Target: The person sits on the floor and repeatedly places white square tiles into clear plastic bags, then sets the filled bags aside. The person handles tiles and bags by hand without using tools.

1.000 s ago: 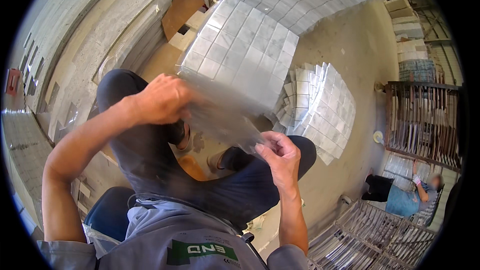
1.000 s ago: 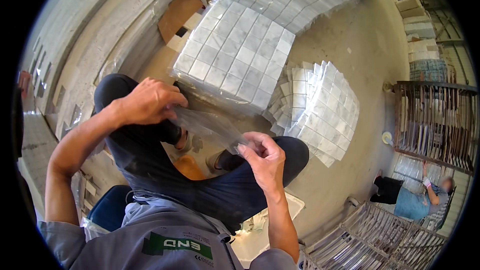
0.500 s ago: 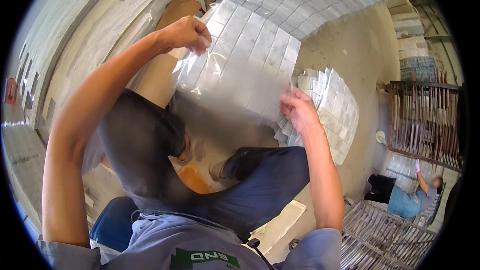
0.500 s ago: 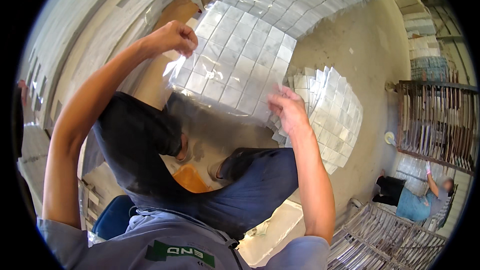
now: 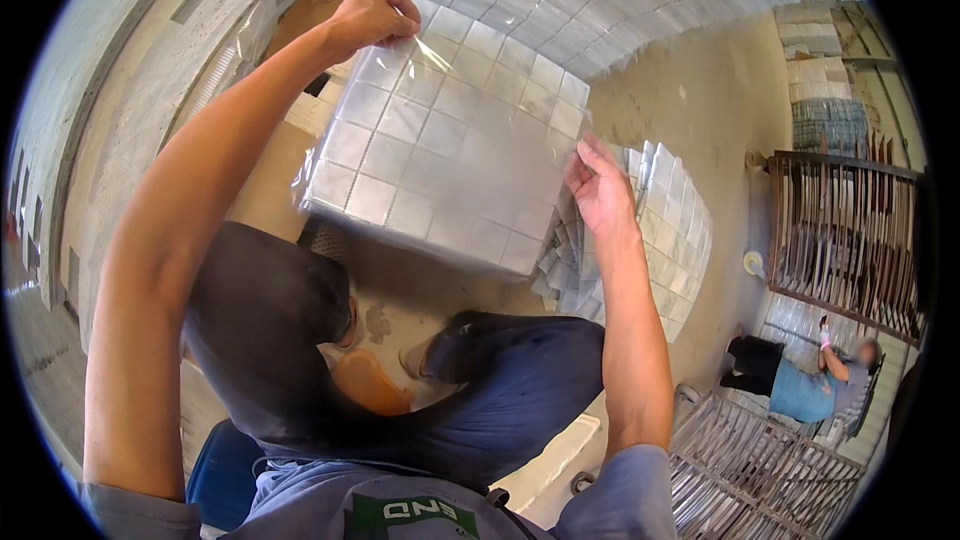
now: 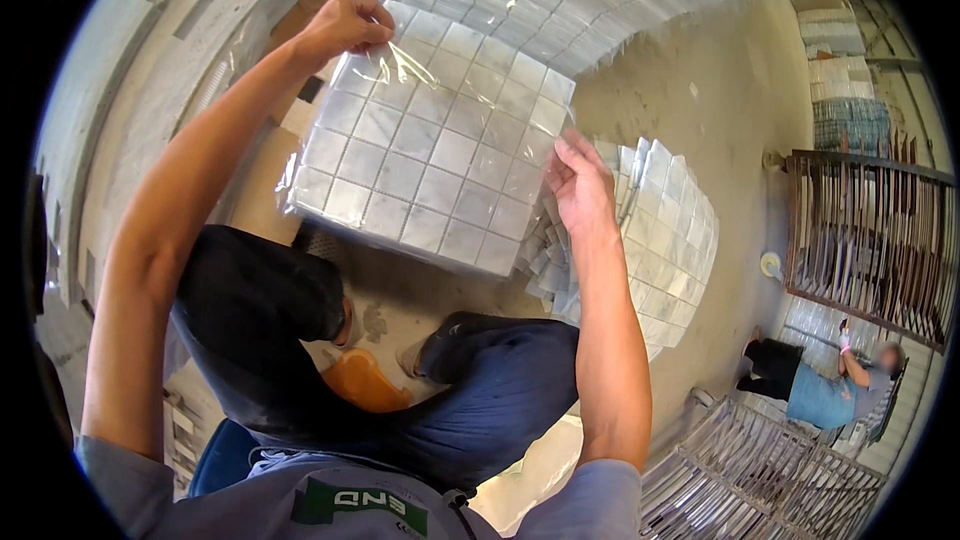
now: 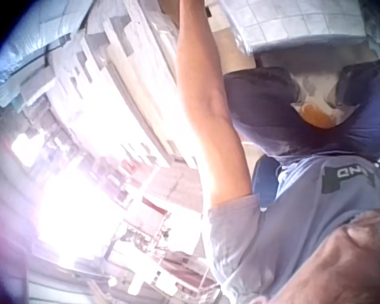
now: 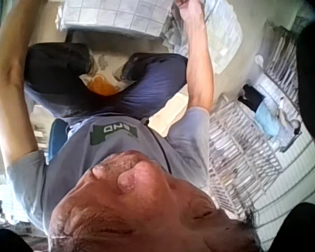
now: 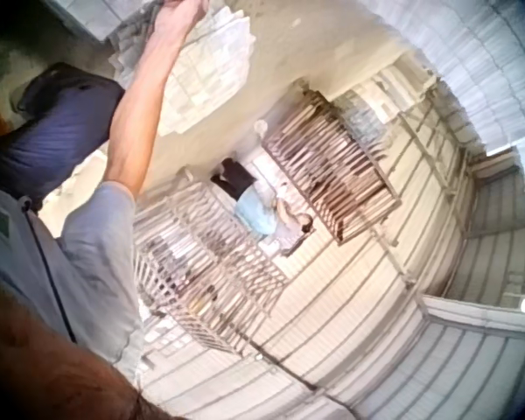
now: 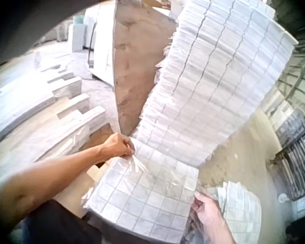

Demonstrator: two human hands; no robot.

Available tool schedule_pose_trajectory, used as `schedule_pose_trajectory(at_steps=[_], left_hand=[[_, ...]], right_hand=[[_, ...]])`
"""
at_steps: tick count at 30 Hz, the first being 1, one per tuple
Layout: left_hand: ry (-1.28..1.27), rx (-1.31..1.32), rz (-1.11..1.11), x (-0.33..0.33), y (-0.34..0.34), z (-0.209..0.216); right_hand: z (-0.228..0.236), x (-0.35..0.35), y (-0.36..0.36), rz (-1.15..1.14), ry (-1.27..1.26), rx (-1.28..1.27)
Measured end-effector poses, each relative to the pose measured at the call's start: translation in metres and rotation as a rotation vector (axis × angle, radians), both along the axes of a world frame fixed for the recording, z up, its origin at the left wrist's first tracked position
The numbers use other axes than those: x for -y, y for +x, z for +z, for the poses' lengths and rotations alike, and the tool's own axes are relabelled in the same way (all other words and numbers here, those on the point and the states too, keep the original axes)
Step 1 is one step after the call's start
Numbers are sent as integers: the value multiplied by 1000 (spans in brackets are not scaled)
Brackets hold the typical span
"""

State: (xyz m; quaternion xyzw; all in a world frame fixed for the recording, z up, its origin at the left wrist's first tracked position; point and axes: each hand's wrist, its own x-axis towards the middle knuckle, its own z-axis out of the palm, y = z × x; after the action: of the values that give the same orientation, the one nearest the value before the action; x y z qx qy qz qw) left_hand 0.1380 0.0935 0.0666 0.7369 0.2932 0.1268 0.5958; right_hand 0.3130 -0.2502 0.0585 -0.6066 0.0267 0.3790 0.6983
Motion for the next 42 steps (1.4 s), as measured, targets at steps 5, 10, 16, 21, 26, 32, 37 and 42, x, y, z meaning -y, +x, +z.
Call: schedule_pose_trajectory(at_steps=[5,10,16,21,26,32,37,42], left_hand=[[89,20,89,-7,15,-7],[228,-18,204,-4,24,-6],[473,-60,313,-12,19,-9],[1086,71,296,12,18,17],[931,153,-336,94,13,14],[767,-12,-386,102,11,-4],[828,-8,-363,107,11,-4],[866,-13,-351,110,13,-7]], right_hand=[[-1,-14,9,-27,-175,189],[-5,-38,25,-173,-275,297],[-18,-52,23,-230,-296,329],[-26,-54,21,-269,-243,337],[-31,-53,24,-325,-171,240],[8,-31,18,-27,-437,630],[32,30,44,-208,-598,1094],[16,170,147,-333,-1208,1053]])
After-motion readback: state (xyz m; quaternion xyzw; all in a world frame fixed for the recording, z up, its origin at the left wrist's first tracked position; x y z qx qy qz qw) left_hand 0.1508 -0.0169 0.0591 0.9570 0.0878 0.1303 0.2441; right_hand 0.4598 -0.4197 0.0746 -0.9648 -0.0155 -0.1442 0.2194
